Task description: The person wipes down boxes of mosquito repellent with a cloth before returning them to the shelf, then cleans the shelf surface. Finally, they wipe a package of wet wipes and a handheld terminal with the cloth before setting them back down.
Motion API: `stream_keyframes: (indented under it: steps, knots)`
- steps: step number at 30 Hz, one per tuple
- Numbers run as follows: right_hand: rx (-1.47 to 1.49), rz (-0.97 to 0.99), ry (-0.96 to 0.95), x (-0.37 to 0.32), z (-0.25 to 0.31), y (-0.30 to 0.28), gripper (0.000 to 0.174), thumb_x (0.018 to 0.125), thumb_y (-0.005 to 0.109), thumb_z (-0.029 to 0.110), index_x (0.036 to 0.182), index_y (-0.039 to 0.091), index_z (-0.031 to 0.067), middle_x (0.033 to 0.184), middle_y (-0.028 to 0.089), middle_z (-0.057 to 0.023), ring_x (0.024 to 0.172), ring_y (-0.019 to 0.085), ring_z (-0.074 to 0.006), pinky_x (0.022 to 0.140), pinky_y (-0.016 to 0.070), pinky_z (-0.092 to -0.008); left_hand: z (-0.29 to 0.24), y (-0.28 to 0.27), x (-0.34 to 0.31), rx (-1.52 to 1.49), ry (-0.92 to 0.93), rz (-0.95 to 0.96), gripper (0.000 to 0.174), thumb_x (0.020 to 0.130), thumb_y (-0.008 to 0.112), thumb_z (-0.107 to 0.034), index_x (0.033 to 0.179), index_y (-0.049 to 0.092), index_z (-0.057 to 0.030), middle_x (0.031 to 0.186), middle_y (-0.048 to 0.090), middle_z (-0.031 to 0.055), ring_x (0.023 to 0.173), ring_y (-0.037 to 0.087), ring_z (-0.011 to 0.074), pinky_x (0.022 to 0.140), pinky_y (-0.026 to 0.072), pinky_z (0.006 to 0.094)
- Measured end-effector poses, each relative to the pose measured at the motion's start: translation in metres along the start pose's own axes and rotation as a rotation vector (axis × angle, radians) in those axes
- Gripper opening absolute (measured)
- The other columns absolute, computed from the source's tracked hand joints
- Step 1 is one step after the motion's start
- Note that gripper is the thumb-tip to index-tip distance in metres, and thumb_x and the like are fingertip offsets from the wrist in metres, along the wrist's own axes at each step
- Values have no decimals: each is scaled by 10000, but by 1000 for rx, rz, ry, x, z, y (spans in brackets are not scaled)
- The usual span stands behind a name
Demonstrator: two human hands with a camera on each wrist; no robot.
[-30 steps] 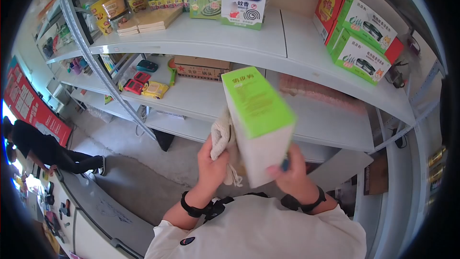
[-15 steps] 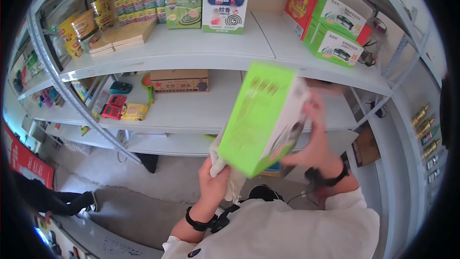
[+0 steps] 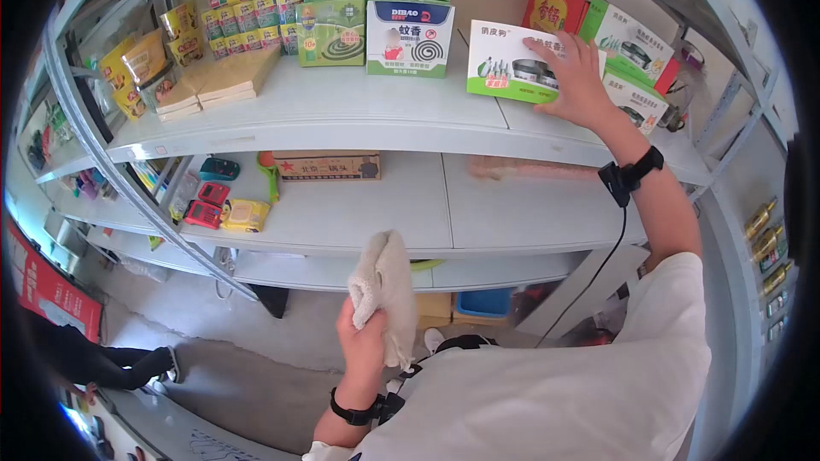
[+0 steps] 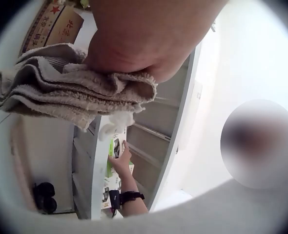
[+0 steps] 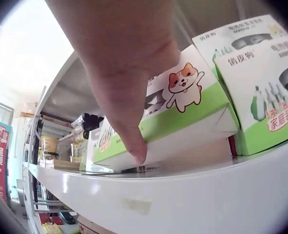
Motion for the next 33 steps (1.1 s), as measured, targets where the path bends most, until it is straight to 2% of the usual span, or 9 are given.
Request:
stream_keyframes:
  steps: [4, 6, 10, 13, 19, 25, 28, 31, 33]
  knots:
    - [-2, -30, 21, 12, 2, 29, 945, 618, 849, 221, 1429, 376, 331, 1408, 344, -172, 1312, 319, -411, 1112, 206, -563, -8, 4, 14, -56, -32, -107, 534, 744, 497, 72, 1277, 512, 34, 1174, 598, 103, 1066, 583, 196, 926, 455, 313]
    - [109, -30, -2, 18, -7, 50, 939, 648, 832, 147, 1443, 361, 316, 1413, 352, -164, 1338, 310, -394, 1111, 234, -532, -5, 3, 20, -71, -11, -119, 473, 776, 514, 80, 1245, 539, 27, 1156, 607, 85, 1033, 589, 170, 910, 457, 301]
    - [56, -51, -47, 28, -12, 64, 900, 694, 788, 61, 1444, 358, 311, 1406, 363, -147, 1323, 357, -353, 1100, 286, -503, 1, 12, 29, -66, -23, -75, 487, 768, 505, 78, 1252, 532, 40, 1163, 604, 101, 1050, 587, 186, 917, 456, 307]
    - [-33, -21, -28, 39, -15, 72, 887, 690, 794, 70, 1435, 369, 296, 1407, 363, -148, 1330, 353, -359, 1097, 295, -512, 9, 9, 32, -51, -74, -51, 537, 743, 495, 80, 1279, 505, 43, 1183, 593, 119, 1070, 585, 214, 929, 456, 319]
    - [-251, 102, -74, 58, -24, 95, 638, 748, 743, 96, 1308, 471, 232, 1429, 329, -161, 1343, 328, -354, 1078, 312, -527, 11, 5, 31, -65, -132, -52, 617, 707, 477, 86, 1322, 464, 40, 1214, 577, 145, 1099, 580, 248, 949, 460, 344]
    - [-218, 188, -35, 62, -15, 88, 474, 768, 725, 119, 1205, 559, 195, 1447, 298, -160, 1332, 329, -366, 1036, 331, -555, 20, -10, 35, -142, -96, -111, 599, 729, 478, 82, 1327, 463, 43, 1221, 575, 147, 1105, 579, 243, 952, 459, 343]
    - [-65, 296, -47, 71, -24, 88, 356, 791, 661, 97, 1133, 674, 193, 1489, 289, -151, 1324, 338, -369, 1036, 330, -567, 19, -6, 35, -89, -128, -120, 635, 706, 482, 55, 1339, 442, 45, 1239, 557, 157, 1128, 560, 267, 967, 444, 346]
    - [-19, 346, -57, 85, -39, 105, 351, 784, 682, 141, 1130, 704, 198, 1511, 265, -144, 1339, 324, -376, 1049, 340, -540, 11, -1, 30, -69, -111, -126, 620, 709, 491, 44, 1328, 452, 52, 1230, 563, 161, 1115, 566, 265, 958, 445, 340]
    - [-100, 283, -185, 91, -52, 116, 504, 793, 681, 176, 1277, 549, 129, 1429, 356, -246, 1268, 406, -411, 1011, 402, -478, 10, 3, 30, -49, -91, -155, 614, 708, 497, 35, 1320, 459, 56, 1221, 567, 163, 1105, 572, 264, 950, 448, 337]
Point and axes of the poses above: each hand's wrist, its own x-axis towards the middle knuckle, its own y-axis out of the palm, z = x × y, the point moved 1 cm from there along x, towards the middle knuckle
